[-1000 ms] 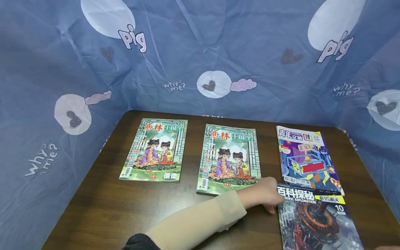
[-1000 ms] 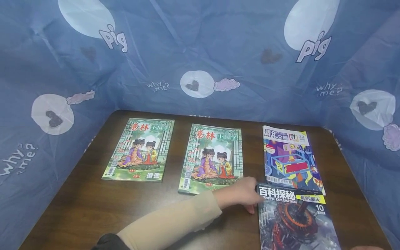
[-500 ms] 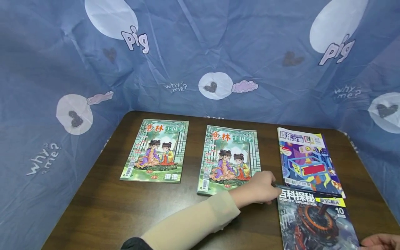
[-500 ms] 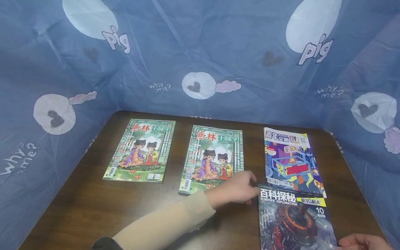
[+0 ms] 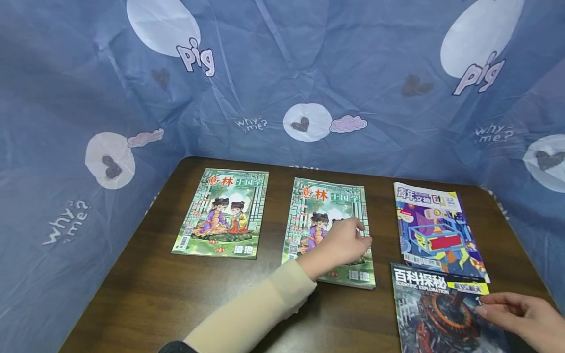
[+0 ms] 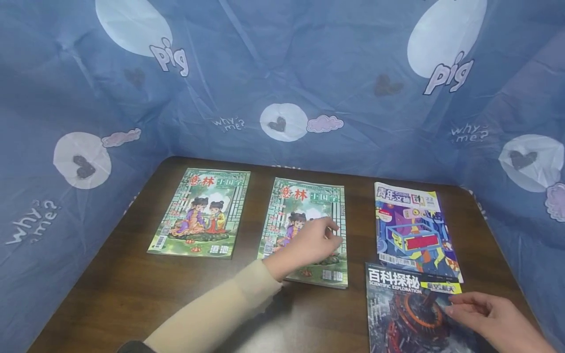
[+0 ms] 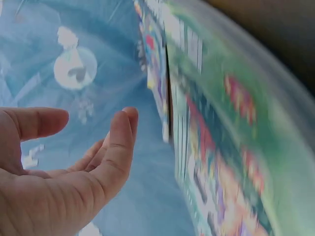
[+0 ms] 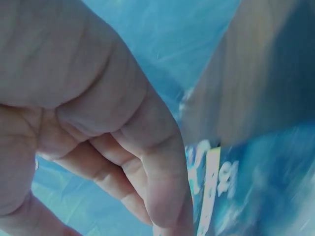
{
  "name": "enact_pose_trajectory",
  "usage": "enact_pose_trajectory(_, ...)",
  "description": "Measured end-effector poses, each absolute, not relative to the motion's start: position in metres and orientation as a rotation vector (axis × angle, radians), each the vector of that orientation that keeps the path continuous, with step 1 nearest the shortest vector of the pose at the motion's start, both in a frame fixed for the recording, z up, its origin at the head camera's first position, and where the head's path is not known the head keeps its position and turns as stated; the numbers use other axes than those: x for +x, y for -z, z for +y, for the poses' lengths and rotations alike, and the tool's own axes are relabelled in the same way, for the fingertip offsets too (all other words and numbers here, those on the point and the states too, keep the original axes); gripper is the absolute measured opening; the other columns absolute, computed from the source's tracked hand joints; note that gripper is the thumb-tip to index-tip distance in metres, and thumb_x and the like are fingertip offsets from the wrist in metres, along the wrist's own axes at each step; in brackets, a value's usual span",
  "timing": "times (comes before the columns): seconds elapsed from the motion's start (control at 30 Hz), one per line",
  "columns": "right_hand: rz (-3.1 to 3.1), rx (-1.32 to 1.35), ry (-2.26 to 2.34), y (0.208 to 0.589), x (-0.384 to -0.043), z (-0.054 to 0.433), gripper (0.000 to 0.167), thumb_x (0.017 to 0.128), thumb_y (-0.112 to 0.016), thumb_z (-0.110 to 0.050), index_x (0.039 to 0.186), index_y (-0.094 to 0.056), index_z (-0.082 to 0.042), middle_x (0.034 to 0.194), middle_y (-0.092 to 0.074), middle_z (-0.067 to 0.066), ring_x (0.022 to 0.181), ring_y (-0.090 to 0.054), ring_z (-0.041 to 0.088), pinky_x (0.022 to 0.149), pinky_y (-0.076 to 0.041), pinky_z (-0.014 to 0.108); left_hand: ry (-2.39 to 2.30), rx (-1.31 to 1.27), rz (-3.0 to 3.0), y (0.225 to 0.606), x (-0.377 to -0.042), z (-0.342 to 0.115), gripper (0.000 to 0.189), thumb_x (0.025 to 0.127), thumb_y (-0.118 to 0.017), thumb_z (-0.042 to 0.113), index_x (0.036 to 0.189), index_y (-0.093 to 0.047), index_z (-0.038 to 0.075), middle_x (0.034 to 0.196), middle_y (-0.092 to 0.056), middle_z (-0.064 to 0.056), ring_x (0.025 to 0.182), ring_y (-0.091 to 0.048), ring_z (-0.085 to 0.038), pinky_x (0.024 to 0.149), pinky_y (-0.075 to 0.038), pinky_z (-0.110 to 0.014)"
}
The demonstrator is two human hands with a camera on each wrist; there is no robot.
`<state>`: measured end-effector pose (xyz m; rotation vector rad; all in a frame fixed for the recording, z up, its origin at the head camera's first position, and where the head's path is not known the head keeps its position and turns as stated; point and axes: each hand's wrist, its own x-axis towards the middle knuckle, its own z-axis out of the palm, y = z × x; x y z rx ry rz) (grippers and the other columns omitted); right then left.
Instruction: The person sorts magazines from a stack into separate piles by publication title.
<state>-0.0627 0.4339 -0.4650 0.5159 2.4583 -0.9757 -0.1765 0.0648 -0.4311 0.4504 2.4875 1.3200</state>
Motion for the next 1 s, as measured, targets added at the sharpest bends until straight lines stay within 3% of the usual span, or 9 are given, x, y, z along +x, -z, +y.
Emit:
enact_pose_trajectory(0.13, 2.533, 0.418, 0.934, 0.452, -0.077, 0.415, 0.088, 0.093, -0.066, -0.06, 0.128, -0.054, 0.019, 0.1, -0.07, 0.011, 0.086, -0.066, 0.025, 0.07, -0.056, 0.045, -1.395, 0.42, 2.501, 0.423, -0.185, 0.048, 0.033, 0.098, -0.065, 0.019, 0.124, -0.064, -0.002, 0.081, -0.067, 0.006, 0.068, -0.062, -0.007, 0.071, -0.051, -0.025)
enact_pose_trajectory(0.33, 2.622, 0.253, 1.045, 0.434, -0.093, 0.38, 0.082, 0.096, -0.063, -0.057, 0.136, -0.052, 0.014, 0.119, -0.066, 0.024, 0.098, -0.066, 0.031, 0.075, -0.057, 0.046, -1.479, 0.314, 2.495, 0.416, -0.19, 0.02, 0.035, 0.1, -0.063, 0.024, 0.128, -0.063, 0.003, 0.092, -0.067, 0.002, 0.072, -0.063, -0.012, 0.072, -0.052, -0.034)
enact_pose_trajectory(0.5, 2.692, 0.127, 1.103, 0.425, -0.103, 0.357, 0.073, 0.097, -0.066, -0.05, 0.137, -0.055, 0.01, 0.122, -0.067, 0.021, 0.096, -0.067, 0.016, 0.073, -0.058, 0.036, -1.526, 0.303, 2.526, 0.42, -0.19, -0.001, 0.033, 0.1, -0.064, 0.021, 0.127, -0.063, 0.001, 0.092, -0.066, -0.001, 0.071, -0.064, -0.017, 0.069, -0.052, -0.035)
enact_pose_trajectory(0.67, 2.744, 0.018, 1.212, 0.421, -0.114, 0.333, 0.063, 0.097, -0.07, -0.042, 0.134, -0.058, 0.009, 0.12, -0.067, 0.022, 0.093, -0.066, 0.004, 0.072, -0.056, 0.025, -1.542, 0.277, 2.561, 0.424, -0.191, -0.021, 0.034, 0.1, -0.063, 0.021, 0.127, -0.063, 0.0, 0.098, -0.067, -0.004, 0.079, -0.065, -0.019, 0.07, -0.054, -0.036)
enact_pose_trajectory(0.9, 2.727, -0.019, 1.324, 0.419, -0.129, 0.302, 0.061, 0.097, -0.07, -0.041, 0.135, -0.058, 0.005, 0.123, -0.066, 0.021, 0.097, -0.068, 0.007, 0.076, -0.056, 0.023, -1.522, 0.179, 2.669, 0.429, -0.192, -0.048, 0.032, 0.097, -0.065, 0.02, 0.121, -0.066, -0.001, 0.099, -0.067, -0.007, 0.082, -0.064, -0.02, 0.075, -0.053, -0.04)
enact_pose_trajectory(1.0, 2.697, -0.01, 1.363, 0.421, -0.132, 0.292, 0.062, 0.097, -0.07, -0.041, 0.136, -0.057, 0.005, 0.124, -0.066, 0.021, 0.101, -0.068, 0.015, 0.077, -0.055, 0.021, -1.513, 0.143, 2.689, 0.433, -0.192, -0.055, 0.032, 0.096, -0.067, 0.018, 0.12, -0.066, -0.003, 0.095, -0.068, -0.007, 0.079, -0.063, -0.02, 0.073, -0.053, -0.039)
